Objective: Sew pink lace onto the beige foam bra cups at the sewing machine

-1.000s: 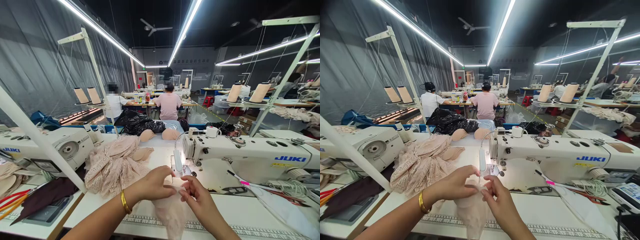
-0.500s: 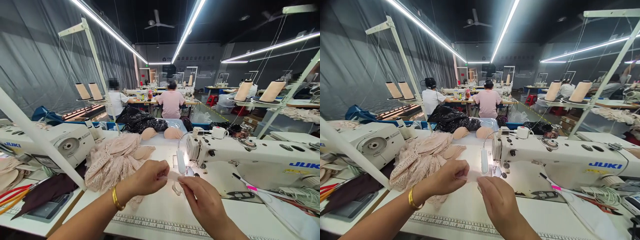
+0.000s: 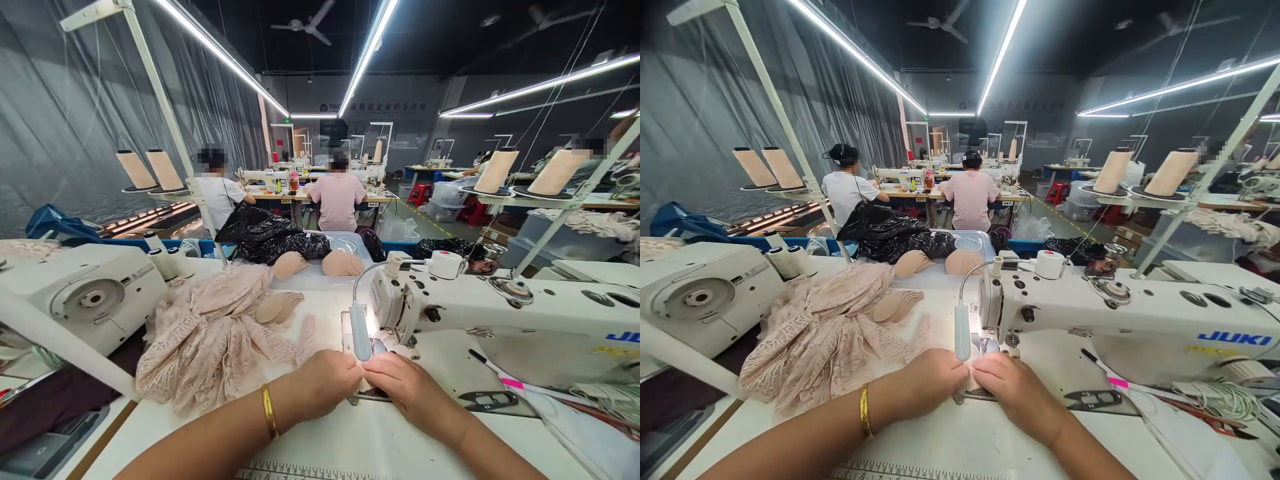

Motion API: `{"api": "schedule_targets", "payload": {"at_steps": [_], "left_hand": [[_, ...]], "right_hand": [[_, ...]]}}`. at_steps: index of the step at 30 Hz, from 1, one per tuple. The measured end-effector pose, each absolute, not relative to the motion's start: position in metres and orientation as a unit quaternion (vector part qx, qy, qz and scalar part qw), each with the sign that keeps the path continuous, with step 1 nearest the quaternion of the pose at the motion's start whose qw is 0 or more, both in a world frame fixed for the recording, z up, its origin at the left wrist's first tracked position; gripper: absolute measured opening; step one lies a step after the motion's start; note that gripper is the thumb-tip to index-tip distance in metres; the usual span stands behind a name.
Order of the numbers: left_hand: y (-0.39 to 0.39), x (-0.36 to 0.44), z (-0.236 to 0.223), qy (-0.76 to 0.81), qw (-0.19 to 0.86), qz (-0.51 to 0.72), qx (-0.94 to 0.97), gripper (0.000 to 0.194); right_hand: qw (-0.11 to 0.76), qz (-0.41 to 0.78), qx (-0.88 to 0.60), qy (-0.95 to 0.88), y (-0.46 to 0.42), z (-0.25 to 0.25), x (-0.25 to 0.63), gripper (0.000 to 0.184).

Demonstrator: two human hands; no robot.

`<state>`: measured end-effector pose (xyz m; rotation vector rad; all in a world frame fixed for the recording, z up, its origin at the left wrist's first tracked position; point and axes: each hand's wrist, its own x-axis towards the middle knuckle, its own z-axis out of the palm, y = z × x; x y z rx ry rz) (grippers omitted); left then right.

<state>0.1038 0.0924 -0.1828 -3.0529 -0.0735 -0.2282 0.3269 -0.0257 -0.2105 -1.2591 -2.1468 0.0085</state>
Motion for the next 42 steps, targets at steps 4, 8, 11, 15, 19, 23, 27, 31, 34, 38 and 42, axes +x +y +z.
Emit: {"api": "schedule_targets", "payload": {"at_steps": [4,8,11,15,19,23,27,31,34,38,42], "left_hand": [[0.097,0.100,-0.203,-0.056,0.034,-0.159,-0.985,0.024],[0.096,0.096,-0.196,-0.057,-0.005,-0.185,-0.981,0.024],[0.093,0.097,-0.191,-0.074,-0.020,-0.163,-0.984,0.028],[0.090,0.098,-0.197,-0.079,-0.002,-0.185,-0.980,0.026],[0.091,0.096,-0.201,-0.059,-0.006,-0.216,-0.975,0.021],[0.092,0.097,-0.201,-0.045,-0.021,-0.216,-0.975,0.021],[0.091,0.098,-0.201,-0.044,-0.018,-0.216,-0.975,0.019],[0.088,0.098,-0.201,-0.034,-0.019,-0.222,-0.974,0.015],[0.087,0.099,-0.201,-0.034,-0.015,-0.219,-0.975,0.015],[0.087,0.102,-0.200,-0.034,-0.019,-0.192,-0.981,0.016],[0.086,0.104,-0.200,-0.036,-0.030,-0.173,-0.984,0.015]], "right_hand": [[0.263,-0.036,-0.481,-0.836,-0.031,-0.211,0.334,0.043],[0.231,-0.040,-0.494,-0.838,-0.033,-0.212,0.336,0.043],[0.219,-0.031,-0.504,-0.835,-0.034,-0.212,0.337,0.043],[0.224,-0.018,-0.498,-0.838,-0.035,-0.209,0.339,0.046],[0.236,-0.015,-0.488,-0.840,-0.038,-0.206,0.338,0.049],[0.243,-0.008,-0.489,-0.838,-0.040,-0.204,0.337,0.046],[0.232,0.011,-0.493,-0.839,-0.041,-0.203,0.337,0.041],[0.210,0.022,-0.498,-0.841,-0.042,-0.202,0.337,0.043],[0.200,0.017,-0.499,-0.843,-0.042,-0.202,0.337,0.041],[0.199,0.011,-0.497,-0.845,-0.042,-0.204,0.338,0.039],[0.206,0.007,-0.498,-0.843,-0.043,-0.204,0.338,0.037]]}}
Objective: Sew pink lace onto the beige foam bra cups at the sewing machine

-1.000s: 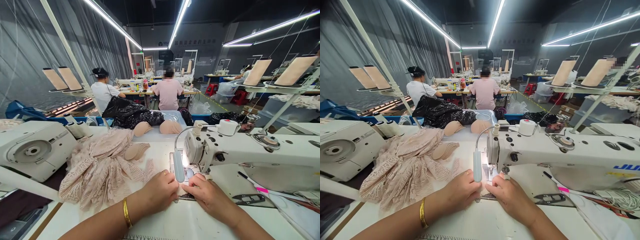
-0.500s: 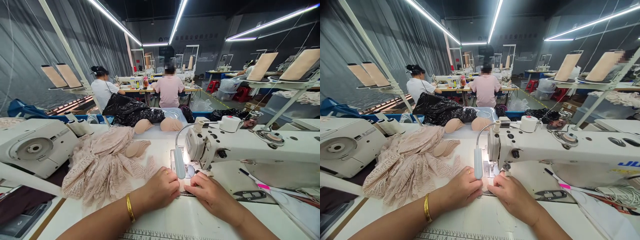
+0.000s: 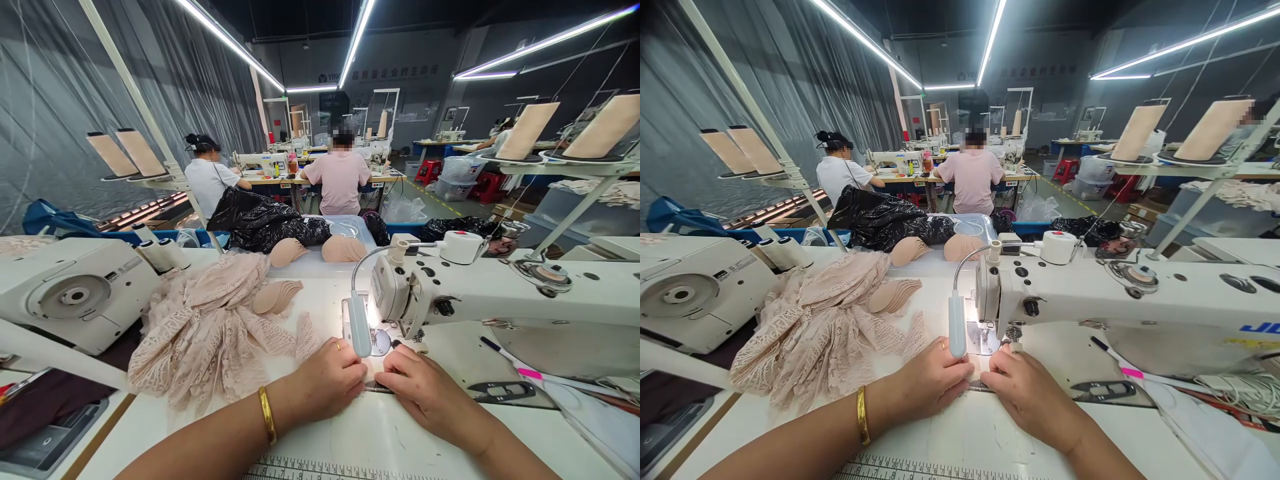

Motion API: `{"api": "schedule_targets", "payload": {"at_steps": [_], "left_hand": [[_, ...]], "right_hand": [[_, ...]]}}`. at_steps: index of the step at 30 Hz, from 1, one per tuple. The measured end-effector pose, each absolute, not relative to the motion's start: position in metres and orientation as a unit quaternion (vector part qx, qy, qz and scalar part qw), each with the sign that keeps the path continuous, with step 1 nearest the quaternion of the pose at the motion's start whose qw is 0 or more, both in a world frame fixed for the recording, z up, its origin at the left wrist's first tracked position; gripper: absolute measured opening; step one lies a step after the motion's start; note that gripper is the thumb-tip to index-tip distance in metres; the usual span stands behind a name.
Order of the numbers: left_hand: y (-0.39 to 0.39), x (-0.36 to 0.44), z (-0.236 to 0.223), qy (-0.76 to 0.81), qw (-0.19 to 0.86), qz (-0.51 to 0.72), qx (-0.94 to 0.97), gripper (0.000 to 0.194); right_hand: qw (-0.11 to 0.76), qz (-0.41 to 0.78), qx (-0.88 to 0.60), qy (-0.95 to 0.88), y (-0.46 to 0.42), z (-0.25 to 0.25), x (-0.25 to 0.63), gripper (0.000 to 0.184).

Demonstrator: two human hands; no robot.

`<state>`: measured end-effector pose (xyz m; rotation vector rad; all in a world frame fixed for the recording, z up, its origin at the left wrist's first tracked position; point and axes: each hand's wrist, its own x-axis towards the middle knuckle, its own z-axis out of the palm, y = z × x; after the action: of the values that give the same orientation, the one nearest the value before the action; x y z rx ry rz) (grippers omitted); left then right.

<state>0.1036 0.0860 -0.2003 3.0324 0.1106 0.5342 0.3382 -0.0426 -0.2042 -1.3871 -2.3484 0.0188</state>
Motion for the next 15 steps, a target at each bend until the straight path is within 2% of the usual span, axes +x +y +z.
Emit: {"api": "schedule_targets", "payload": {"at_steps": [9,15], "left_hand": [[0.0849,0.1066,-0.2022,0.023,0.073,0.194,0.978,0.016],[0.0860,0.1091,-0.2020,0.018,0.089,0.219,0.971,0.021]], "right_hand": [[0.210,0.022,-0.502,-0.839,-0.0434,-0.2080,0.3407,0.031],[0.217,0.024,-0.502,-0.837,-0.0423,-0.2086,0.3395,0.034]]}}
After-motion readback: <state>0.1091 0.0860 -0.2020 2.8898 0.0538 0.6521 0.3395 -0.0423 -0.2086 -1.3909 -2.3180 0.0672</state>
